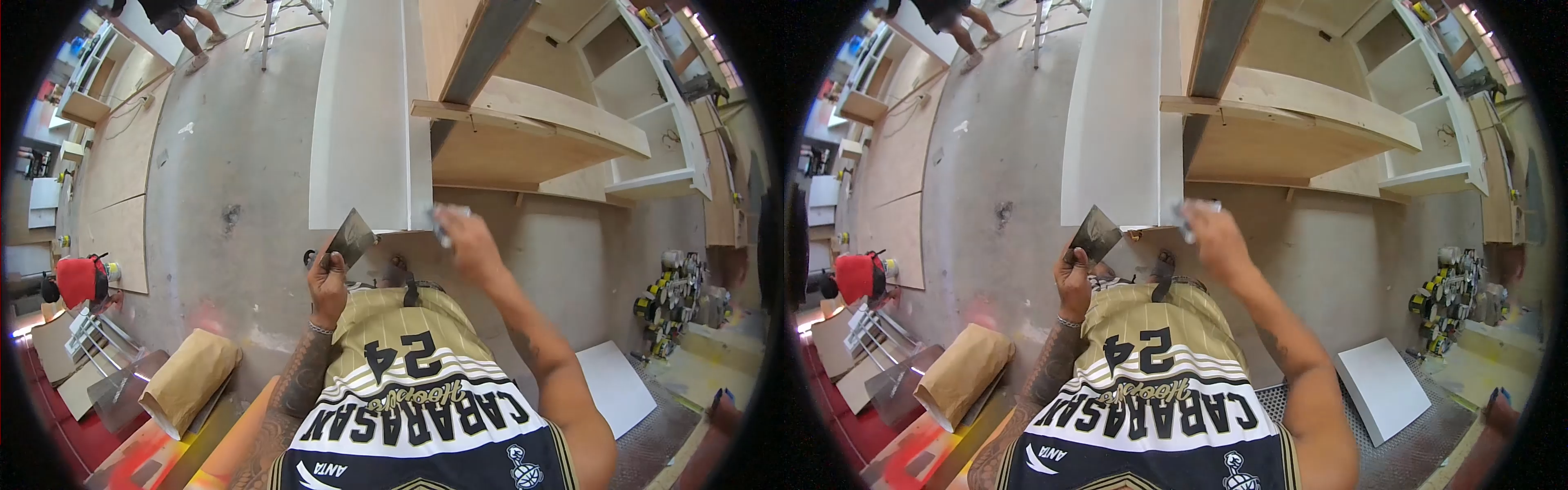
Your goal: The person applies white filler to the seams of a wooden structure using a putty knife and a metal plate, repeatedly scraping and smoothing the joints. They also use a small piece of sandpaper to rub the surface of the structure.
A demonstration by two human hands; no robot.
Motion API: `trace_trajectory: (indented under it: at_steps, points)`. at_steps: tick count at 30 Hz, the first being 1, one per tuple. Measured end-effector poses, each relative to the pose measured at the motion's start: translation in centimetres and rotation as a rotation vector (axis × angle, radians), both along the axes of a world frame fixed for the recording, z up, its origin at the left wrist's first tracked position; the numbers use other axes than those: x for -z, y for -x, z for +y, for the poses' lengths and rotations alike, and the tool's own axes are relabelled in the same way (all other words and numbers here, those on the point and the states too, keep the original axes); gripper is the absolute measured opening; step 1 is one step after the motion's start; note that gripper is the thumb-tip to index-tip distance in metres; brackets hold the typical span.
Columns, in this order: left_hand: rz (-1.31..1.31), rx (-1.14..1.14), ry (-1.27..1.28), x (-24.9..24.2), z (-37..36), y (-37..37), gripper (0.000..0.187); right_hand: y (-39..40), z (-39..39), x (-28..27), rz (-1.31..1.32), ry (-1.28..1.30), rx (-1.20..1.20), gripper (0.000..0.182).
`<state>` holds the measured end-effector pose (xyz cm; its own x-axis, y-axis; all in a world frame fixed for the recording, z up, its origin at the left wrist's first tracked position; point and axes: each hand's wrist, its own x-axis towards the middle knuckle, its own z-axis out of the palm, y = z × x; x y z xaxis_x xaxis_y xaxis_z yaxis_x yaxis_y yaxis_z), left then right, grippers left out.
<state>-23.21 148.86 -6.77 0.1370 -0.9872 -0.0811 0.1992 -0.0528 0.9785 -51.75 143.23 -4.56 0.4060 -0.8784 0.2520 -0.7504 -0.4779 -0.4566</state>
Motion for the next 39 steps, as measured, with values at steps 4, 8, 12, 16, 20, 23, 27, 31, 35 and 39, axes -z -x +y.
trace_trajectory:
  at_steps: [4, 8, 12, 16, 20, 23, 27, 31, 35, 39]
  points:
    - [-0.005, -0.021, -0.027, -0.7, 0.1, 0.4, 0.032, 0.3, -8.4, 2.4, -0.102, -0.031, 0.097, 0.047]
    - [-0.013, -0.018, -0.028, -1.3, 0.4, 0.6, 0.032, -0.3, -12.0, 5.3, -0.055, -0.025, 0.129, 0.047]
    - [-0.017, -0.026, -0.066, -0.1, 1.0, 0.0, 0.034, -1.2, -10.3, 4.6, -0.048, -0.095, 0.002, 0.048]
    - [0.010, -0.019, -0.063, 0.4, 0.9, 0.0, 0.035, -1.2, -3.7, 3.3, -0.088, -0.102, -0.107, 0.050]
    - [0.016, -0.012, -0.049, -0.7, 0.1, 0.3, 0.035, 0.2, 1.4, -0.4, 0.113, -0.318, -0.239, 0.053]
    - [0.029, -0.024, -0.019, -0.5, -0.3, 0.0, 0.034, 1.1, -1.9, -0.3, -0.090, -0.157, -0.072, 0.051]
    - [-0.045, -0.045, -0.004, -2.0, -0.4, 0.4, 0.030, 0.6, -10.7, 2.8, -0.070, 0.108, 0.105, 0.039]
    - [-0.062, -0.089, -0.044, -1.9, 0.8, 0.2, 0.030, -1.3, -16.6, 3.6, 0.120, -0.165, 0.240, 0.038]
    - [0.018, -0.124, -0.097, -1.3, 2.0, 0.3, 0.027, -2.1, -18.0, 5.5, 0.120, -0.150, 0.233, 0.040]
    - [0.052, -0.072, -0.080, 0.3, 2.7, -1.1, 0.027, -2.1, -17.0, 6.8, 0.026, -0.059, 0.229, 0.034]
